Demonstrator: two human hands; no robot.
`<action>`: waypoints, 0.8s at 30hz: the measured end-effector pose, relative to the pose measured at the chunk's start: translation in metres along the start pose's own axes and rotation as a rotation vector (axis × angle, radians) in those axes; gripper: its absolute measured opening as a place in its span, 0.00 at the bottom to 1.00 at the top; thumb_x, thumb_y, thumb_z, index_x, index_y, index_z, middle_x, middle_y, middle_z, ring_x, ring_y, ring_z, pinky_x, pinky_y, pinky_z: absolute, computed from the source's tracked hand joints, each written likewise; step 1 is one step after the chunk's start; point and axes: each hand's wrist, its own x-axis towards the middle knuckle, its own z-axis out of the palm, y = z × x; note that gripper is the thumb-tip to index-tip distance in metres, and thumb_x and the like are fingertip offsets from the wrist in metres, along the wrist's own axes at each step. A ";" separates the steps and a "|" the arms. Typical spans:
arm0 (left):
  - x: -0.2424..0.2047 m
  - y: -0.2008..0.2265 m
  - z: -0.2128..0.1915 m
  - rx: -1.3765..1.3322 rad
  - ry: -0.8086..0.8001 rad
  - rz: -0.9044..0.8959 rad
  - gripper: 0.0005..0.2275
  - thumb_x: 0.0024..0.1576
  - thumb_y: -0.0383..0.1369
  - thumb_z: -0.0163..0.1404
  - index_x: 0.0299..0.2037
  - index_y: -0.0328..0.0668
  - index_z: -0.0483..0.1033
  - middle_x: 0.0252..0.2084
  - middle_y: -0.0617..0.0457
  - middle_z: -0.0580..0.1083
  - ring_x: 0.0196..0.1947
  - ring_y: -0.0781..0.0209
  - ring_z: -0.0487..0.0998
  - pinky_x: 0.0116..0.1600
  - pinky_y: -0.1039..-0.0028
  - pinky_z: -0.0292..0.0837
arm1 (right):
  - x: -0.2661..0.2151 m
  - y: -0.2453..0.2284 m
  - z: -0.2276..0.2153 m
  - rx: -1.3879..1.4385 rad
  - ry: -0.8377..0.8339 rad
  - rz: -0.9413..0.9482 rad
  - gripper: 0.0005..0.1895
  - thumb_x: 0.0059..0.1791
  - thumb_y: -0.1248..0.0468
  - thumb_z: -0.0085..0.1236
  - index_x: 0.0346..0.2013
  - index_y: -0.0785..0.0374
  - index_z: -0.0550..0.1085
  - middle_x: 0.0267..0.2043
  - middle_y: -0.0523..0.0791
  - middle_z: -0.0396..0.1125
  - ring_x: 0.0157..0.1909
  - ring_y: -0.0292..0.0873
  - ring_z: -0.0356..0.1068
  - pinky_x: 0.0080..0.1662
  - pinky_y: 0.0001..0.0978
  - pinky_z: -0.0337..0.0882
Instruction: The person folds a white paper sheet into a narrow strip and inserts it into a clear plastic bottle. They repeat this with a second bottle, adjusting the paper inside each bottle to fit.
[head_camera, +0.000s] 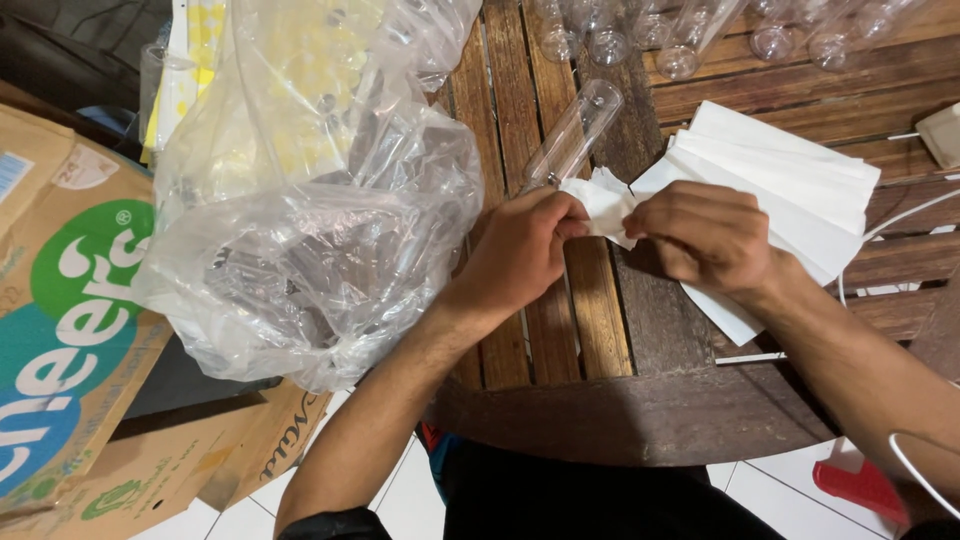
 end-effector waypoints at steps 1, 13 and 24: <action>0.004 -0.001 -0.003 0.000 0.001 -0.001 0.02 0.61 0.34 0.53 0.36 0.52 0.75 0.28 0.56 0.74 0.34 0.48 0.81 0.41 0.62 0.76 | -0.001 0.004 -0.001 0.000 -0.001 0.000 0.09 0.51 0.75 0.50 0.35 0.73 0.79 0.30 0.57 0.74 0.30 0.53 0.76 0.33 0.42 0.76; 0.074 -0.012 -0.024 0.189 -0.255 -0.431 0.20 0.65 0.43 0.44 0.61 0.37 0.68 0.51 0.48 0.74 0.55 0.53 0.74 0.70 0.52 0.58 | 0.004 0.008 -0.024 -0.267 0.098 0.111 0.02 0.54 0.82 0.63 0.40 0.83 0.78 0.37 0.61 0.75 0.37 0.54 0.77 0.38 0.37 0.77; 0.064 -0.028 -0.028 -0.488 0.068 -0.696 0.29 0.56 0.46 0.50 0.64 0.35 0.66 0.49 0.45 0.78 0.31 0.62 0.80 0.31 0.79 0.73 | 0.001 -0.011 -0.022 0.141 0.213 0.698 0.03 0.55 0.76 0.61 0.43 0.74 0.76 0.38 0.53 0.73 0.37 0.41 0.74 0.44 0.24 0.76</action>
